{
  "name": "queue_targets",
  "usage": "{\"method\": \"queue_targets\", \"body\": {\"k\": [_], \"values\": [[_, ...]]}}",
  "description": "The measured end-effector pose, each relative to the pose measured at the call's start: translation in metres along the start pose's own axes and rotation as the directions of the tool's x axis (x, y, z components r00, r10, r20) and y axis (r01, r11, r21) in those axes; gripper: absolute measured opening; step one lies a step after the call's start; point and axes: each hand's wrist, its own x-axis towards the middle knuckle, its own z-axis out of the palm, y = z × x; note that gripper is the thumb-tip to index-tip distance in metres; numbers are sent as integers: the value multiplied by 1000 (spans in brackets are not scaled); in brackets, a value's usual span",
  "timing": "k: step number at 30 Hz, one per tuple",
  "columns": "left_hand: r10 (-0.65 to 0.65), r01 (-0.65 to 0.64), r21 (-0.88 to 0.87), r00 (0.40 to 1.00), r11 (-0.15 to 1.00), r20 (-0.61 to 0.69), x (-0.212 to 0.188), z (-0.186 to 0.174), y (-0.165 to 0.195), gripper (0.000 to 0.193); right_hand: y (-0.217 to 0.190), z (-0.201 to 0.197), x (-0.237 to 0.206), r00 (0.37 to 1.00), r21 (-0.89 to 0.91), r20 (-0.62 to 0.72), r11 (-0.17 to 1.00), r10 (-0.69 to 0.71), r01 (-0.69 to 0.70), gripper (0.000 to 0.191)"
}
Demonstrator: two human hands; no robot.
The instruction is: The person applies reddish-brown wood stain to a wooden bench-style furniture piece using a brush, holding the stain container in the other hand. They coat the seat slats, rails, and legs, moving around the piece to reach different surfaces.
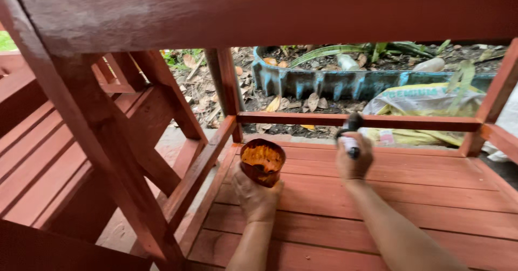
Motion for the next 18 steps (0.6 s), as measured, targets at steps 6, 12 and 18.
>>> {"method": "queue_targets", "body": {"k": [6,12,18], "values": [[-84,82,-103,996,991,-18,10,-1,-4,115,-88,59,-36,985,286,164,958,-44,-5,20],[-98,93,-36,984,995,-150,20,5,-19,119,-129,113,-51,812,755,581,404,-48,-516,14],[-118,112,-41,975,993,-189,25,11,-27,115,-145,131,-50,873,716,485,547,59,-434,15]]}}
